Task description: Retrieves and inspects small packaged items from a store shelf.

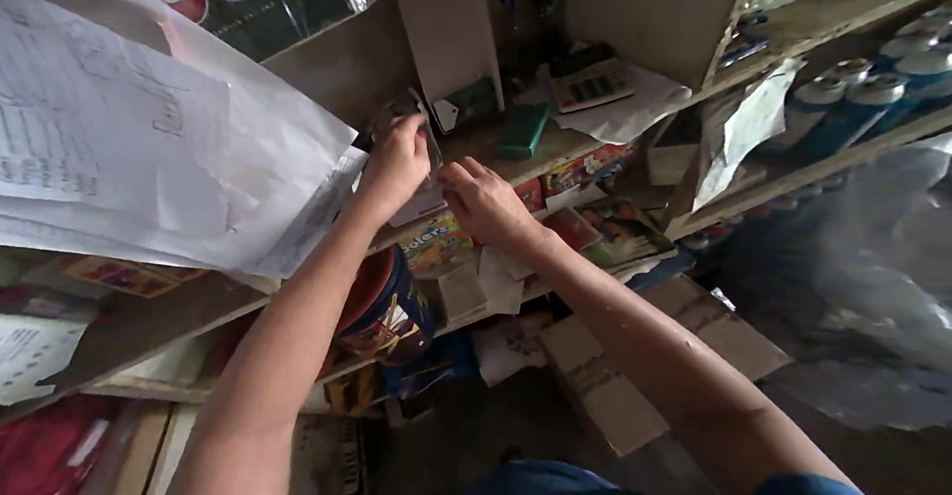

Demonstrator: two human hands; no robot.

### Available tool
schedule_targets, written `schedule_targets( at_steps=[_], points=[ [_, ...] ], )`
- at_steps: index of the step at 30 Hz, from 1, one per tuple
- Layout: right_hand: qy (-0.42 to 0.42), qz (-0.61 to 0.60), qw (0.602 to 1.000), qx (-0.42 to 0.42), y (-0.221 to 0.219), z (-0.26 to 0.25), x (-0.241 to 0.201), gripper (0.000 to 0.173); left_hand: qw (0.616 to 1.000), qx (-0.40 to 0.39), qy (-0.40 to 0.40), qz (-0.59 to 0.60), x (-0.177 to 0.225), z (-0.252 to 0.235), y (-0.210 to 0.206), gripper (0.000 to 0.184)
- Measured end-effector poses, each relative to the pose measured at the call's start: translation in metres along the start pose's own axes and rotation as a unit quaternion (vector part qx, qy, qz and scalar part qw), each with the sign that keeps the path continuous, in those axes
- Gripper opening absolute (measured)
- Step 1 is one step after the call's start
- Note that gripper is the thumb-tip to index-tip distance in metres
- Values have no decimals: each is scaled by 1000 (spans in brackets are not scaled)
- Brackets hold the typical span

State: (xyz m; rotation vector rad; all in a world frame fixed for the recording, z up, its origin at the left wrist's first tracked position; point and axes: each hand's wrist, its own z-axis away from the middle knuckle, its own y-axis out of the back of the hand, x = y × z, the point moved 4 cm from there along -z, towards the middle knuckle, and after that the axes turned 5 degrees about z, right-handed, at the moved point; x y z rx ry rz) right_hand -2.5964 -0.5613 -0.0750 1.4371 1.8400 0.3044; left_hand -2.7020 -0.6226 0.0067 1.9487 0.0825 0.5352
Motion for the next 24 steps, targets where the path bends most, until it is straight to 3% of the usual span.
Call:
schedule_targets(
  at_steps=[3,7,10,13,16,19,24],
  points=[
    [5,1,1000,8,-2,5,1,27,992,-54,105,43,-26,-50,-15,39],
    [17,23,999,33,-6,9,4,28,976,-97,196,-5,-56,-84,-32,41],
    [21,28,999,33,-10,11,5,30,976,-116,166,-77,-62,-92,-35,44],
    [32,28,998,43,-10,11,6,28,983,-108,119,-93,-96,-104,-44,47],
    [39,27,997,56,-10,11,7,28,979,-101,125,-123,-112,-110,-50,45],
    [45,33,997,61,-11,11,9,27,974,-104,110,-166,-113,-112,-55,43],
    [34,38,998,42,-12,8,7,27,970,-82,153,-172,-94,-99,-48,49]
  ],
)
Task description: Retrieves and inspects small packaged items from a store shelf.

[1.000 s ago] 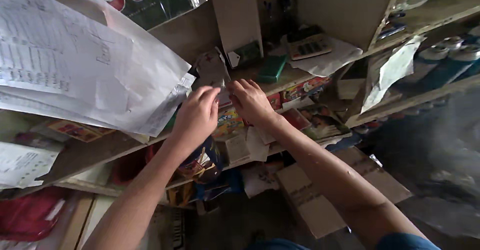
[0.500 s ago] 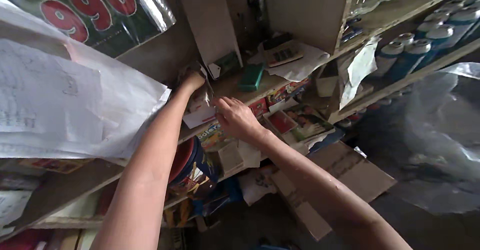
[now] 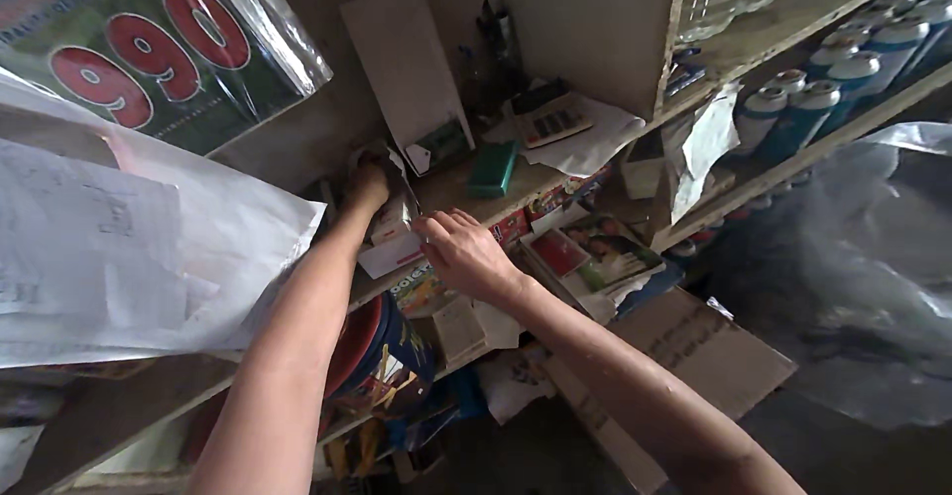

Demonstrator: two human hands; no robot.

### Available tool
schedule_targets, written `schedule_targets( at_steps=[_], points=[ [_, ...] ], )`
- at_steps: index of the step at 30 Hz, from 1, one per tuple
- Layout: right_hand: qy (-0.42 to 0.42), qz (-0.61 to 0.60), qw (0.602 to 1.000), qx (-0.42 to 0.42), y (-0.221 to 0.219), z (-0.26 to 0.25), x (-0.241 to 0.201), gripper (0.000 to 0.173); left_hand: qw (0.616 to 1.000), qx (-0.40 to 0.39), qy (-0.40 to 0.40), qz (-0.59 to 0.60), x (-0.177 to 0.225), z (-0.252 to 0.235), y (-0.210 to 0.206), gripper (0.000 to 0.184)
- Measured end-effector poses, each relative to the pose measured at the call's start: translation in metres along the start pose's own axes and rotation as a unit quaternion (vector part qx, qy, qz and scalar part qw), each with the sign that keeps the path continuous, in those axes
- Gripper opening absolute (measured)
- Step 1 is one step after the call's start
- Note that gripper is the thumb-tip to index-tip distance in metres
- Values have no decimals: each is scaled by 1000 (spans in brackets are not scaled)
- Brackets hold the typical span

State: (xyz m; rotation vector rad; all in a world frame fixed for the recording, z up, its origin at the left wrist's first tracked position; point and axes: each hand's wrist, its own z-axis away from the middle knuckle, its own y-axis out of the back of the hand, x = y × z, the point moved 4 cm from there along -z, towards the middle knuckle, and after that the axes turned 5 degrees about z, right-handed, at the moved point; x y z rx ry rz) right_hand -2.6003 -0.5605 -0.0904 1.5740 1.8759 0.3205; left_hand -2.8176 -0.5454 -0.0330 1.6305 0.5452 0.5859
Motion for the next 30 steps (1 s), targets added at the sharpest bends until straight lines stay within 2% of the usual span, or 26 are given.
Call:
schedule_targets(
  at_steps=[6,9,12,16,20,23,30],
  points=[
    [4,10,1000,13,-1,-1,2,27,1000,-12,27,-3,-9,-16,-5,52],
    [5,18,1000,17,-5,-1,4,27,1000,-3,14,13,-3,-11,-3,54],
    [4,21,1000,19,-8,-1,3,27,1000,2,4,-22,7,1,1,45],
    [6,26,999,36,-11,-1,3,28,998,30,11,-53,6,-1,0,42],
    [4,31,999,40,-12,-1,3,27,996,27,28,-76,10,3,2,46],
    [2,26,999,35,-11,-1,3,28,998,18,16,-64,7,-3,0,52],
    [0,20,999,42,-10,2,4,28,1000,-2,-17,-26,-1,-16,-3,45]
  ],
)
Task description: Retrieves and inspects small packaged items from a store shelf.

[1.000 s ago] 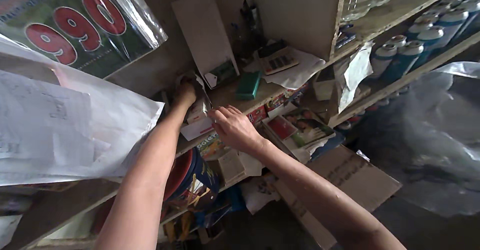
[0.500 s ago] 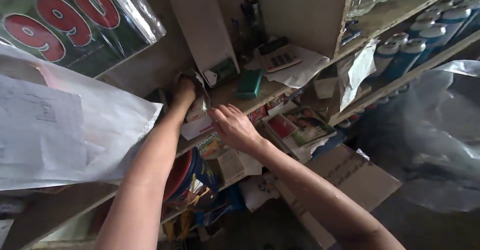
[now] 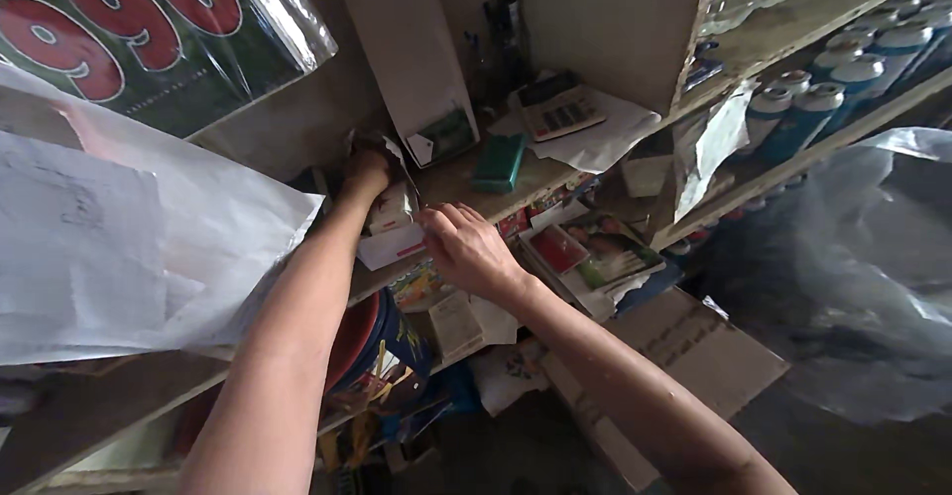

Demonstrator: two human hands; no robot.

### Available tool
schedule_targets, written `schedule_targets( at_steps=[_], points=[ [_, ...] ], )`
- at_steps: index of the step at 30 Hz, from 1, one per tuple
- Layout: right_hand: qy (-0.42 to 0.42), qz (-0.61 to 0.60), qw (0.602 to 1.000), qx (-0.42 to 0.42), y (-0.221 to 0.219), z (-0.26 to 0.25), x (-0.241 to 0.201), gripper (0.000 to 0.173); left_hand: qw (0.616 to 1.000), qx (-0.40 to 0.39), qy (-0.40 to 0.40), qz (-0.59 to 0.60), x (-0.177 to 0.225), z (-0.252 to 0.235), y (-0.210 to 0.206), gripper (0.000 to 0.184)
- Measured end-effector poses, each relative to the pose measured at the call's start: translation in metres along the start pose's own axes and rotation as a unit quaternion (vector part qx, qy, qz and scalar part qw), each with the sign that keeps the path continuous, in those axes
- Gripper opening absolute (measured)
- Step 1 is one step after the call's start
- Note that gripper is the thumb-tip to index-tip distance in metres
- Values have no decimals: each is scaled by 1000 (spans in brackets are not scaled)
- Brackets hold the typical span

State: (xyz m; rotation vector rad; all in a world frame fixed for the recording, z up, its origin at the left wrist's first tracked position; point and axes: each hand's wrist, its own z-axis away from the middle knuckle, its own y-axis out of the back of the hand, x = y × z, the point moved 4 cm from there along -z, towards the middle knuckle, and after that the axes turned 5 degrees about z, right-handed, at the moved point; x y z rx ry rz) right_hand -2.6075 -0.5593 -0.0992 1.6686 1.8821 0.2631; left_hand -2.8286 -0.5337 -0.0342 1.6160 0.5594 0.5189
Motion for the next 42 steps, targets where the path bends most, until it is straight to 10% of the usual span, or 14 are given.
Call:
schedule_targets(
  at_steps=[42],
  points=[
    [-7,-18,999,28,-6,2,2,30,1000,-11,-29,2,-8,0,3,56]
  ],
)
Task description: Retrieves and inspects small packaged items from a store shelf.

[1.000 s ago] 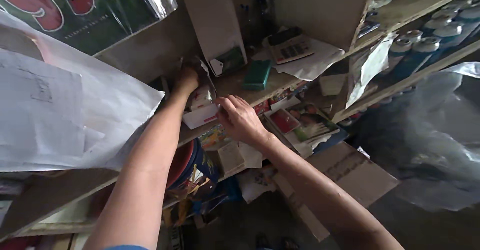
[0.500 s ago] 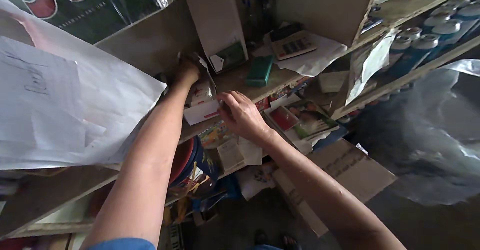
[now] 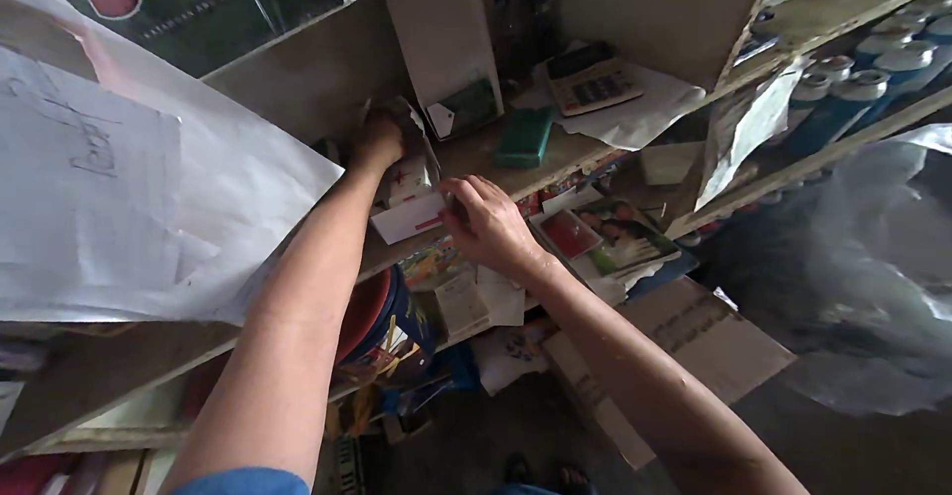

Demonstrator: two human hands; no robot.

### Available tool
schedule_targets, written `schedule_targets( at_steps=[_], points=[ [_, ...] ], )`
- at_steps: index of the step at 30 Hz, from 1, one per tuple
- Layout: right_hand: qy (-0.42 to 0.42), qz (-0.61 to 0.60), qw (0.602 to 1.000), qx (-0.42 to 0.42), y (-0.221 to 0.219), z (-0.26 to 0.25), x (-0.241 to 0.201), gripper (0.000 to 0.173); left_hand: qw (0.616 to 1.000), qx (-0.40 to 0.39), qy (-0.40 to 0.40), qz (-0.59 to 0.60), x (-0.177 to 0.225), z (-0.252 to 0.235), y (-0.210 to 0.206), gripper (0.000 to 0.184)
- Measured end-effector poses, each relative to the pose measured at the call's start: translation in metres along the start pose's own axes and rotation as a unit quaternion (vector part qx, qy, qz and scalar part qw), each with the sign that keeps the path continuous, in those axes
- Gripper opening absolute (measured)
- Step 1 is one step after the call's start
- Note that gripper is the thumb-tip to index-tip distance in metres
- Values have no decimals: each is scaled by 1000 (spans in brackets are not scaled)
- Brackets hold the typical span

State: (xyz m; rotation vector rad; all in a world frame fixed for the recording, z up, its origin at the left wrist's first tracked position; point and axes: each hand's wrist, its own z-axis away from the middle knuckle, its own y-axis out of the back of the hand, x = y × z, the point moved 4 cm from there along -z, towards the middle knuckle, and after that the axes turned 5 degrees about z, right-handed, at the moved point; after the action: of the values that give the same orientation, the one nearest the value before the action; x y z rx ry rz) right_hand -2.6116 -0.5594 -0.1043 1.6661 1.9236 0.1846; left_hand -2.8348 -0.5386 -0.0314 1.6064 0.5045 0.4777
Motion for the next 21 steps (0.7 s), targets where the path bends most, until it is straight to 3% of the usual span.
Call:
schedule_targets(
  at_steps=[14,18,21],
  points=[
    [3,-3,1000,-4,1,0,0,32,996,24,67,50,6,-2,13,54],
    [-2,-1,1000,-7,3,-1,0,32,995,44,61,63,1,-10,9,57],
    [-1,-7,1000,-2,1,-1,1,32,996,29,50,63,-6,-16,3,50]
  ],
)
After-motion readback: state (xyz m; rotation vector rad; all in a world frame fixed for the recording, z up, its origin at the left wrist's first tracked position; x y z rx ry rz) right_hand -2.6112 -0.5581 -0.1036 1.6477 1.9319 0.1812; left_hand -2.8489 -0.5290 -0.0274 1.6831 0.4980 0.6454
